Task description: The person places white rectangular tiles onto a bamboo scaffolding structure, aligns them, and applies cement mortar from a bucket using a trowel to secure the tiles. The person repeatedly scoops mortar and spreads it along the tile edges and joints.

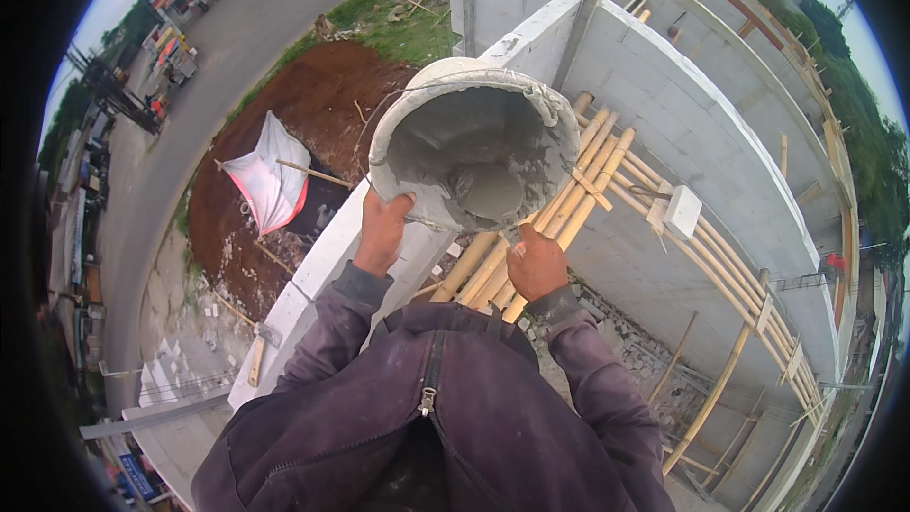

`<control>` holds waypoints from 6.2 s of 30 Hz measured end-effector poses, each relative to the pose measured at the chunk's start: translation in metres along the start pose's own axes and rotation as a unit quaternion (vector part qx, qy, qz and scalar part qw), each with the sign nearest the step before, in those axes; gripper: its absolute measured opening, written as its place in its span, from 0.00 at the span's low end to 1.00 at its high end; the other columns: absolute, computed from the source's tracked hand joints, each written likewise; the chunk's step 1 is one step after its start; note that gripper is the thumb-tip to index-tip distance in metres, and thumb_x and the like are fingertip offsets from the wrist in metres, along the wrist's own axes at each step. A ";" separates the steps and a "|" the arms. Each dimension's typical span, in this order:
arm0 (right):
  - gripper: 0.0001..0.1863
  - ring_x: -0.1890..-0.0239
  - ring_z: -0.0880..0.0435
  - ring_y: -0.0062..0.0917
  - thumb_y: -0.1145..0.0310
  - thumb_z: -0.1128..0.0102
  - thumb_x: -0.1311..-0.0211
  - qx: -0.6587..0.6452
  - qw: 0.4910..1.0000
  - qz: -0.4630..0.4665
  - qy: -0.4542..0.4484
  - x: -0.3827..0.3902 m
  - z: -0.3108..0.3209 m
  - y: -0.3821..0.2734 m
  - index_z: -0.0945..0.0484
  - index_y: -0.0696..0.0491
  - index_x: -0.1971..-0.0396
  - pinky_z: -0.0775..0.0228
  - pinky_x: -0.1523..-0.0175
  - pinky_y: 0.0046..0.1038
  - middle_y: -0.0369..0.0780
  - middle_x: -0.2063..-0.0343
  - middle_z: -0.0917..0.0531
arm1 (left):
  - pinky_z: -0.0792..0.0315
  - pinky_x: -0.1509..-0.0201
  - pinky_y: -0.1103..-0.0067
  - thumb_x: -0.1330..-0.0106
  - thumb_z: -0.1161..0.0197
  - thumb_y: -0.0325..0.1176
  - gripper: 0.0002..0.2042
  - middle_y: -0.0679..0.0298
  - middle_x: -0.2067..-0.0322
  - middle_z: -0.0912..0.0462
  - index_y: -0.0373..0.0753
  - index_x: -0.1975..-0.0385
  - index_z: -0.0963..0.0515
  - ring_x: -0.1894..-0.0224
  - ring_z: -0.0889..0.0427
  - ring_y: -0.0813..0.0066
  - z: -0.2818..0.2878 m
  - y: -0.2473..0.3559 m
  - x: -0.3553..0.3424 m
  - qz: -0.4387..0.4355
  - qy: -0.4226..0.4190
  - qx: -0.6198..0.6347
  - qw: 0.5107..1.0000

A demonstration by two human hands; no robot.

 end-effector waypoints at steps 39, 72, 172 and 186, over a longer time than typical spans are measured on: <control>0.14 0.78 0.25 0.33 0.71 0.30 0.47 -0.181 0.981 -0.027 0.059 -0.014 -0.074 0.021 0.24 0.62 0.66 0.32 0.69 0.34 0.46 0.79 0.23 | 0.25 0.44 0.68 0.41 0.46 0.17 0.24 0.54 0.50 0.20 0.29 0.41 0.31 0.49 0.19 0.62 0.033 -0.178 -0.002 0.333 0.071 0.026 0.940; 0.15 0.52 0.15 0.51 0.73 0.40 0.43 -0.063 0.942 -0.294 -0.152 -0.282 -0.479 0.078 0.20 0.65 0.58 0.22 0.45 0.43 0.58 0.58 0.16 | 0.22 0.45 0.63 0.41 0.46 0.17 0.20 0.56 0.53 0.18 0.29 0.46 0.28 0.51 0.17 0.58 0.312 -0.432 0.177 0.432 0.299 0.045 0.850; 0.18 0.74 0.27 0.14 0.63 0.36 0.32 -0.325 0.876 -0.169 -0.313 -0.142 -0.335 0.216 0.21 0.61 0.50 0.34 0.68 0.19 0.34 0.73 0.21 | 0.33 0.36 0.75 0.42 0.51 0.10 0.36 0.58 0.40 0.26 0.37 0.29 0.39 0.40 0.26 0.66 0.211 -0.463 -0.011 0.343 0.255 0.060 0.902; 0.27 0.93 0.36 0.16 0.48 0.48 0.27 -0.161 0.802 -0.280 -0.503 -0.442 -0.381 0.173 0.22 0.61 0.67 0.43 0.88 0.19 0.33 0.90 0.29 | 0.37 0.35 0.81 0.45 0.51 0.08 0.44 0.58 0.35 0.29 0.42 0.23 0.47 0.35 0.30 0.69 0.228 -0.479 0.080 0.360 0.259 0.005 0.897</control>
Point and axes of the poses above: each hand's wrist, its own x-axis away from the middle knuckle, its own z-axis out of the back of the hand, y = z × x, the point moved 1 cm from there along -x, towards the middle knuckle
